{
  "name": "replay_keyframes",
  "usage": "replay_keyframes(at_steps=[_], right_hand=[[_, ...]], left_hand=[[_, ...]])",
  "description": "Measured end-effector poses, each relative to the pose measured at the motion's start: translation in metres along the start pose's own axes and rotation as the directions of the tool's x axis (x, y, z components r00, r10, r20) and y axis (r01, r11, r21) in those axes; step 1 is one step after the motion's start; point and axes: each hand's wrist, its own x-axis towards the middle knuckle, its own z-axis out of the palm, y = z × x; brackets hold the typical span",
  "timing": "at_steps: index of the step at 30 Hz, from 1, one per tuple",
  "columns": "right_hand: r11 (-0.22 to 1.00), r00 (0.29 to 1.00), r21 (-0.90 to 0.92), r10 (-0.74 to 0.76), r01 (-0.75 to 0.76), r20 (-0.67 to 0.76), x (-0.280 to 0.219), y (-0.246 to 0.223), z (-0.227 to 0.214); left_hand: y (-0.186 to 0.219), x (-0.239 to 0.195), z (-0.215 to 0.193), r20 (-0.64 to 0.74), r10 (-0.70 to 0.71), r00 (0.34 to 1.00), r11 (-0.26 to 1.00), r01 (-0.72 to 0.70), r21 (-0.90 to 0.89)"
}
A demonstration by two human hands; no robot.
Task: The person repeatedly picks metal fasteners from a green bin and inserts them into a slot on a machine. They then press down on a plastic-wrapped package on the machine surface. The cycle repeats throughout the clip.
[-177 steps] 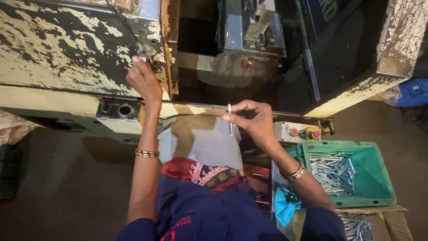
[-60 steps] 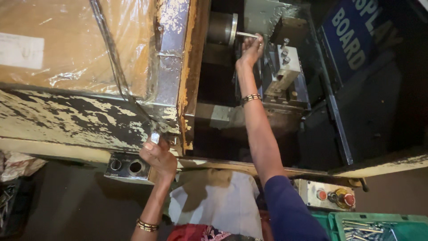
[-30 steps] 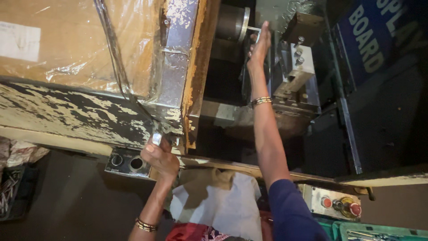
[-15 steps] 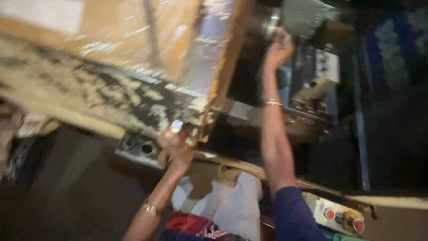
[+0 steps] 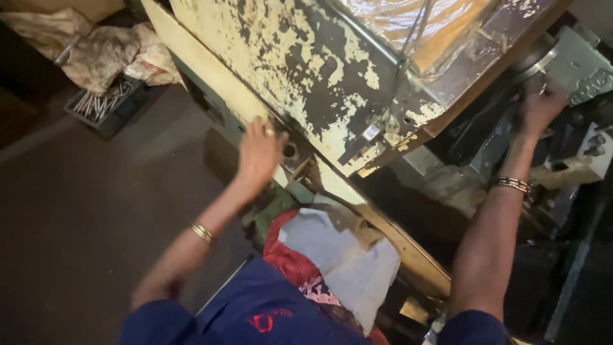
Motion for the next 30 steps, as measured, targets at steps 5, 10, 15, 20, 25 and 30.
replay_keyframes(at_steps=[5, 10, 15, 20, 25, 30], right_hand=[[0.939, 0.937, -0.046, -0.337, 0.342, 0.097, -0.002, -0.017, 0.01], [0.99, 0.991, 0.064, -0.126, 0.123, 0.052, -0.006, -0.018, 0.002], [0.968, 0.992, -0.222, -0.124, 0.121, -0.002, -0.004, -0.013, 0.001], [0.987, 0.999, -0.153, 0.044, -0.047, -0.023, -0.017, -0.021, 0.01], [0.994, 0.999, 0.104, 0.042, -0.043, 0.012, -0.024, -0.027, 0.016], [0.992, 0.999, 0.115, 0.05, -0.052, 0.017, -0.016, -0.015, 0.017]], left_hand=[[-0.074, 0.028, 0.036, 0.301, 0.165, 0.939, 0.952, -0.232, 0.202], [-0.125, 0.047, 0.093, 0.41, 0.322, 0.853, 0.901, -0.409, 0.142], [-0.131, 0.064, 0.107, 0.587, -0.277, 0.761, 0.941, 0.34, 0.003], [-0.125, 0.058, 0.088, 0.653, -0.373, 0.659, 0.864, 0.503, -0.013], [-0.144, 0.064, 0.096, 0.604, 0.015, 0.797, 0.987, -0.109, 0.119], [-0.139, 0.071, 0.092, 0.578, 0.304, 0.758, 0.905, -0.419, 0.073]])
